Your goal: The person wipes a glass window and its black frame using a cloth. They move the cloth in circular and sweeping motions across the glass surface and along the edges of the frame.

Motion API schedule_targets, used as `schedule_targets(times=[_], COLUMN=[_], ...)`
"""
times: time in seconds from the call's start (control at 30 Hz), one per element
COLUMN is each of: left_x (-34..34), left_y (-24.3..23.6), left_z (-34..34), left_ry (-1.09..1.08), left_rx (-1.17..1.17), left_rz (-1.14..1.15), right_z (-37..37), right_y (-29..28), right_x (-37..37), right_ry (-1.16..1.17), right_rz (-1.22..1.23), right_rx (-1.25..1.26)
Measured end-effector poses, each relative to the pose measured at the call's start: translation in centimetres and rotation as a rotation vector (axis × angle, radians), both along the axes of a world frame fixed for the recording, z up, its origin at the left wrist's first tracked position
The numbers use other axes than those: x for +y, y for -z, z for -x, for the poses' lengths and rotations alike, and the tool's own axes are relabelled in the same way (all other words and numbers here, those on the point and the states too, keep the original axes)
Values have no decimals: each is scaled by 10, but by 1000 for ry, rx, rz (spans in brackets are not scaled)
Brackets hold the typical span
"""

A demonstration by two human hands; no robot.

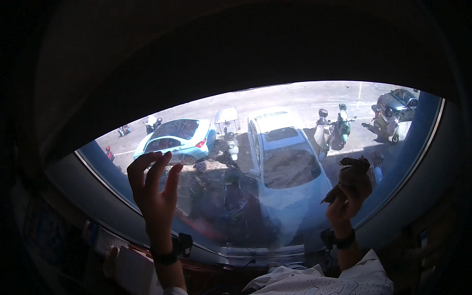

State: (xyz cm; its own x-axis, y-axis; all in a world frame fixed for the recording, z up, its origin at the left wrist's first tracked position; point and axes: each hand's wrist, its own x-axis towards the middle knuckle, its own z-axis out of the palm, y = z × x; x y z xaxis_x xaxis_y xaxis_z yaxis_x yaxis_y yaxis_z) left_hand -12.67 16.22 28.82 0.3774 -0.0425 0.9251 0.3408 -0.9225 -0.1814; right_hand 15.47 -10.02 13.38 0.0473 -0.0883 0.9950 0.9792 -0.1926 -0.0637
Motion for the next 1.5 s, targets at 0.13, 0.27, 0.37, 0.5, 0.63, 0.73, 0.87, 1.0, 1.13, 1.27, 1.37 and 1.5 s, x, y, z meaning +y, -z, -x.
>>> schedule_targets(times=[0.13,0.27,0.37,0.5,0.63,0.73,0.87,1.0,1.13,1.27,1.37,1.5], left_x=[0,-3,-2,9,-5,-12,-10,-13,4,-6,-13,-10], left_y=[-11,-18,-24,-23,-35,-11,0,-19,-25,-24,4,0], left_z=[-1,4,2,-11,-1,1,-1,4,-9,-7,-2,-4], left_ry=[87,46,39,15,59,-18,-18,-29,37,83,23,-12], left_rx=[36,91,108,88,109,187,152,125,20,50,113,55], left_rz=[-56,-83,-122,-133,-80,-50,-91,-165,-131,-32,11,-35], right_z=[1,0,1,-2,0,-2,0,4,-1,-2,2,0], right_y=[-2,0,-3,10,0,2,3,-1,6,7,9,8], right_x=[-7,-3,-8,-2,-7,-3,-4,0,-7,-6,-3,-1], right_ry=[45,2,11,78,54,-3,23,-15,107,57,57,43], right_rz=[5,-8,0,17,7,-3,2,-16,43,29,4,-12], right_rx=[-9,-17,-20,6,-13,-15,-20,-28,-53,-36,0,-29])
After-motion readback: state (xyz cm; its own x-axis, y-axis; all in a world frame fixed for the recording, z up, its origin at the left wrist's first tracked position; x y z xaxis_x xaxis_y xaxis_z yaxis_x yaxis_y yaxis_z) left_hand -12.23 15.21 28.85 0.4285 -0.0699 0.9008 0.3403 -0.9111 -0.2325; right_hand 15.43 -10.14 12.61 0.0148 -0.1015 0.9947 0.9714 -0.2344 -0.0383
